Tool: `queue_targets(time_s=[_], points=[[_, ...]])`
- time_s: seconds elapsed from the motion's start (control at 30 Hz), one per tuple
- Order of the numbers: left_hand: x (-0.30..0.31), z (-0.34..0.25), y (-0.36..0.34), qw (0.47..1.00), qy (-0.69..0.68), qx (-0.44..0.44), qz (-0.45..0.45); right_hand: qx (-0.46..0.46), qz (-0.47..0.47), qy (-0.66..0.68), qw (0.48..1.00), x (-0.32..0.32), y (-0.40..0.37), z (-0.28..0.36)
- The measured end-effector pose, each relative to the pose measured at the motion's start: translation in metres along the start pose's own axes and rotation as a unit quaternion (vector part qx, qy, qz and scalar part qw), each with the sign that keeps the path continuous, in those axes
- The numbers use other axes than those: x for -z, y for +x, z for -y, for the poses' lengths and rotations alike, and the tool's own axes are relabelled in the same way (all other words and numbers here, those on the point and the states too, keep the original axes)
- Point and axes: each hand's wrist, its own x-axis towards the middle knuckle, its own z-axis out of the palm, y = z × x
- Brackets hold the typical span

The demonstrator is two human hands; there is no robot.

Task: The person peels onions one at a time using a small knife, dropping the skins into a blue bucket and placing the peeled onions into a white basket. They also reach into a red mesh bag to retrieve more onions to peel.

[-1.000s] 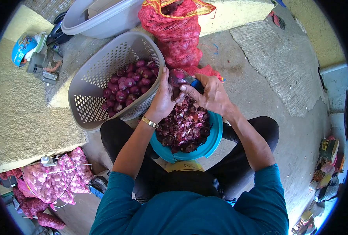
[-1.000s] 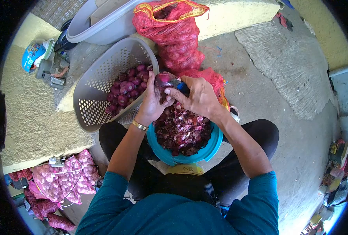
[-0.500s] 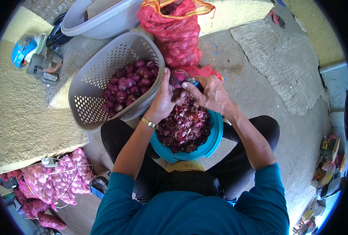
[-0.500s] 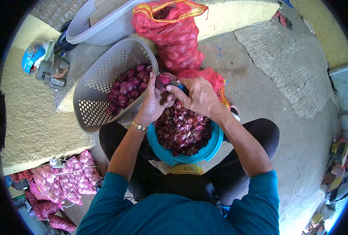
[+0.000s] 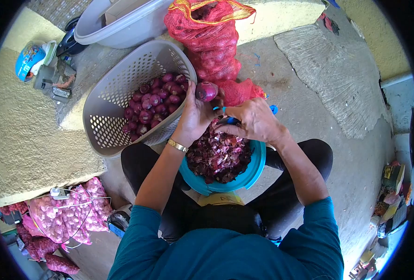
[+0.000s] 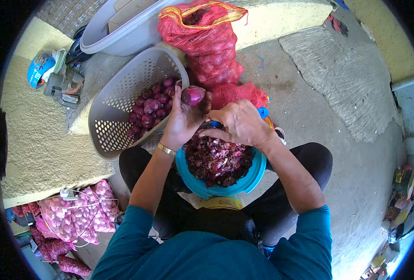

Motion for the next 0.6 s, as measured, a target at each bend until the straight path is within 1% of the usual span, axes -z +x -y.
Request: queue_targets(time_s=[0.03,0.07,0.13,0.23,0.27,0.33,0.37,0.4,0.43,0.5,0.53,0.6], points=[[-0.004,0.0,0.0,0.999,-0.04,0.003,-0.021,-0.001,0.0,0.0,1.0,0.002,0.0,0.0],[-0.001,0.0,0.0,0.999,-0.04,0.004,-0.02,-0.007,-0.014,0.006,1.0,0.004,0.0,0.0],[0.007,0.001,0.0,0.997,-0.077,0.012,0.019,-0.013,-0.027,0.012,0.999,0.004,0.0,-0.002],[0.011,0.001,0.001,0.995,-0.093,0.011,0.018,-0.023,-0.051,0.035,0.998,-0.003,-0.002,-0.007],[0.01,0.002,0.001,0.995,-0.094,0.011,0.018,-0.017,-0.035,0.036,0.999,-0.003,-0.002,-0.008],[0.001,0.003,-0.002,0.996,-0.069,-0.049,-0.017,-0.011,-0.018,0.038,0.999,0.001,-0.002,-0.008],[0.0,0.001,-0.002,0.996,-0.069,-0.05,-0.017,-0.034,0.012,0.012,0.999,0.005,-0.001,-0.006],[-0.001,0.0,-0.003,0.997,-0.056,-0.047,-0.035,-0.058,0.043,-0.013,0.997,0.008,-0.001,-0.004],[-0.001,0.0,-0.003,0.997,-0.043,-0.043,-0.054,-0.058,0.042,-0.013,0.997,0.006,-0.001,-0.004],[0.005,-0.001,-0.002,0.998,-0.046,-0.029,-0.045,-0.03,-0.022,0.062,0.997,0.003,0.0,-0.005],[0.008,-0.001,-0.002,0.998,-0.049,-0.015,-0.036,-0.029,-0.021,0.062,0.997,0.002,0.0,-0.005],[0.009,0.0,-0.001,0.998,-0.054,-0.015,-0.022,-0.033,-0.068,0.095,0.993,0.0,0.001,-0.003]])
